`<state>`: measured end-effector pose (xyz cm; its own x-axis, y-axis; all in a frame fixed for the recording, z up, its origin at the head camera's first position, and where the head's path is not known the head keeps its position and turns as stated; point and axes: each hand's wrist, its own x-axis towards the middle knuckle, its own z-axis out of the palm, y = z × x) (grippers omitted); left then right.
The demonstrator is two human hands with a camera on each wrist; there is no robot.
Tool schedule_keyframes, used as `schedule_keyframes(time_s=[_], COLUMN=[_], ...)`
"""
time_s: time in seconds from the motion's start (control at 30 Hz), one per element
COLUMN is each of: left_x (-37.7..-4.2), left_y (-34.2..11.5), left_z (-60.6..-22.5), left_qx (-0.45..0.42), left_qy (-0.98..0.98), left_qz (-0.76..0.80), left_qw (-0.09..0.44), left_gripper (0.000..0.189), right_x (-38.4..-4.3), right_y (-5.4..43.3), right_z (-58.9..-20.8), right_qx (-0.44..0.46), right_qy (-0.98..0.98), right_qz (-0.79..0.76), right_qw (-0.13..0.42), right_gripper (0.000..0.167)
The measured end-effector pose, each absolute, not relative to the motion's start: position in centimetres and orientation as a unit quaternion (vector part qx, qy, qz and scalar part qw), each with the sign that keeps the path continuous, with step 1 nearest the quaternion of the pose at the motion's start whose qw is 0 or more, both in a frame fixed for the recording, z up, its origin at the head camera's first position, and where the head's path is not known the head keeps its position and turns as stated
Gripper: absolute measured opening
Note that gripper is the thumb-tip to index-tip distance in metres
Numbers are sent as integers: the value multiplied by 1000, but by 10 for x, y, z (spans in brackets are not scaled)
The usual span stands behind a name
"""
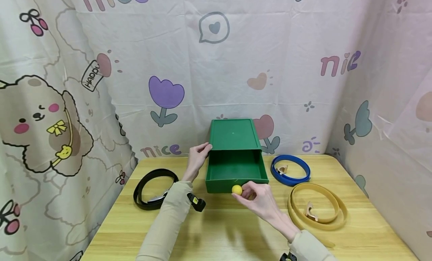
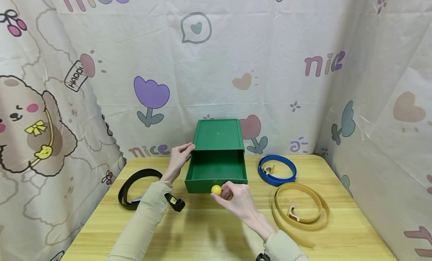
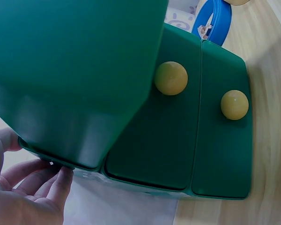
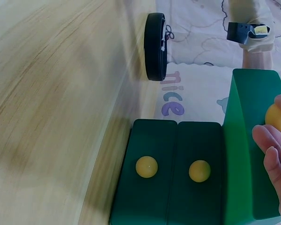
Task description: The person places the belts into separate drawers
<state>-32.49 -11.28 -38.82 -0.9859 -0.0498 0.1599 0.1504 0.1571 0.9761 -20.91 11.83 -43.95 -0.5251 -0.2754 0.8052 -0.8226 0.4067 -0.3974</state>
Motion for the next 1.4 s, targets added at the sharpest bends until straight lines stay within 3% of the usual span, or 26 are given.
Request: schedule_keyframes(time_s=[0.37,0.6,0.8,1.03,1.13,1.3,1.4], left_x=[-324,-324,-324,-323,-324,-324,-325], left_y=[-113,-114,-114,-114,-114,-113,-114], left_z=[-388,-388,-387,-386,-386,-386,-386], left_qx=[-34,-35,-36,-33,-33,-34,-31], left_qy=[-753,-756,-757,-760,-762,-759,-756], left_qz=[-653,-650,-648,-646,-643,-646,-650], left_qw=[73,72,75,72,74,71,70], left_gripper=[43,44,43,43,43,43,43], right_x=[-208,-210,-213,-217,-218,-214,-215], right_y=[118,118,126,146,157,186,212], right_z=[-439,-438,-438,-447,-449,-457,-474], right_qx=[358,377,386,417,437,403,345], right_qy=[-768,-756,-745,-685,-645,-631,-675], right_qz=[407,407,419,454,470,493,495], right_qw=[340,348,348,389,415,443,425], right_gripper=[26,20,35,18,19,25,31])
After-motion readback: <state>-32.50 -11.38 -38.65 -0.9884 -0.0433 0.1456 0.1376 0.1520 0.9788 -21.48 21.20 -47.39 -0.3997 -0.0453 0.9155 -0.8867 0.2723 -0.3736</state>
